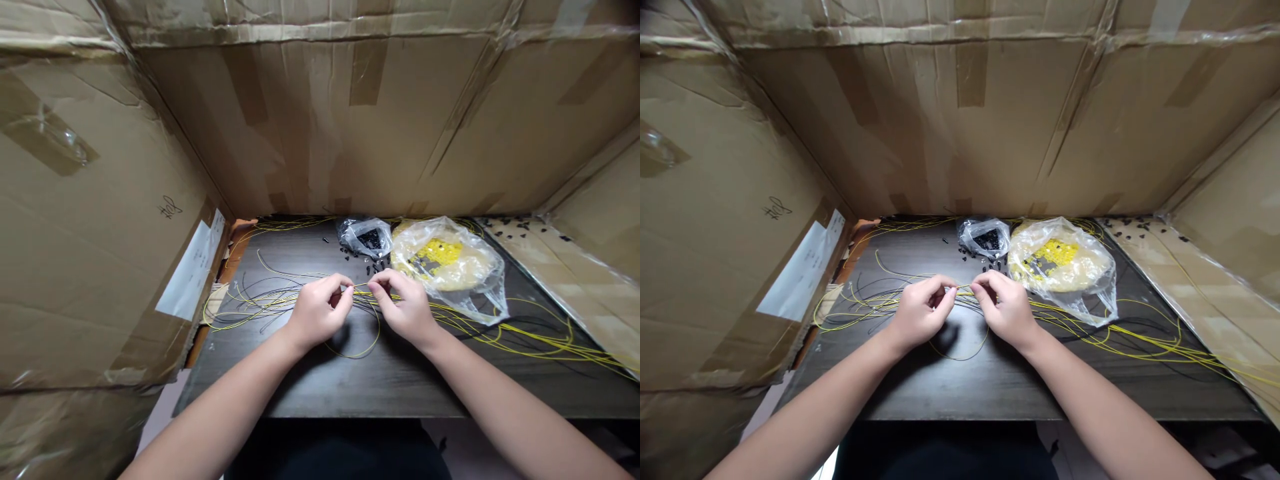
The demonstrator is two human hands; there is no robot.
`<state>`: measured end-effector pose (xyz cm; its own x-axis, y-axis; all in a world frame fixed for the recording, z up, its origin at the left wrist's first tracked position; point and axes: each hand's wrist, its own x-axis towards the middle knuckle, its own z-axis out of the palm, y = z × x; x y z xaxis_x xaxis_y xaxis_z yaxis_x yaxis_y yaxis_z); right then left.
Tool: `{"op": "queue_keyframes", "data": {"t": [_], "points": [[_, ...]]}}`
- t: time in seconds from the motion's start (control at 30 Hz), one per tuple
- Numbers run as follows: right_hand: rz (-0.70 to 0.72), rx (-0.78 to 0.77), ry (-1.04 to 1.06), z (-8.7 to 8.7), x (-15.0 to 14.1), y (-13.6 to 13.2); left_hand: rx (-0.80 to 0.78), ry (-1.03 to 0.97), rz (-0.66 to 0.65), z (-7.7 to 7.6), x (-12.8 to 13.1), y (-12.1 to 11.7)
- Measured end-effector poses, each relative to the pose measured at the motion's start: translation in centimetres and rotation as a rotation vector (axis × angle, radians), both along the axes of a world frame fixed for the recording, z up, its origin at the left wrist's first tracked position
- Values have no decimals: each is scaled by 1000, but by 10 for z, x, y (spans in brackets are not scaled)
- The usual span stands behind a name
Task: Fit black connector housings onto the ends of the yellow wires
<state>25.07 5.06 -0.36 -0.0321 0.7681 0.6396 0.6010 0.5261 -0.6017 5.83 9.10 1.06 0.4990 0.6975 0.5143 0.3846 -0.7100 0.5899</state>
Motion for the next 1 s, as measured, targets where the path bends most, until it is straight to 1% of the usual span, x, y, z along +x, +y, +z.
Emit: {"op": "queue_keyframes", "data": {"t": [0.1,0.23,0.37,0.5,0.67,0.83,0.9,1.0], "points": [[12,0,-60,-1,-1,0,18,76,-58,2,0,-1],[10,16,-227,-3,0,0,-15,129,-108,2,2,0],[-8,6,-317,-5,0,1,-45,97,-141,-2,4,3],[-48,-13,-375,-5,0,1,-85,64,-131,-3,5,3],[-17,-35,-298,-4,2,0,-125,19,-103,0,7,-2],[43,-50,-190,-6,3,-1,-206,-62,-73,-2,9,-7],[64,-40,-142,-6,3,-1,-282,-121,-84,-4,10,-8],[88,-13,-63,-5,3,-3,-458,-235,-143,-4,11,-9]]}}
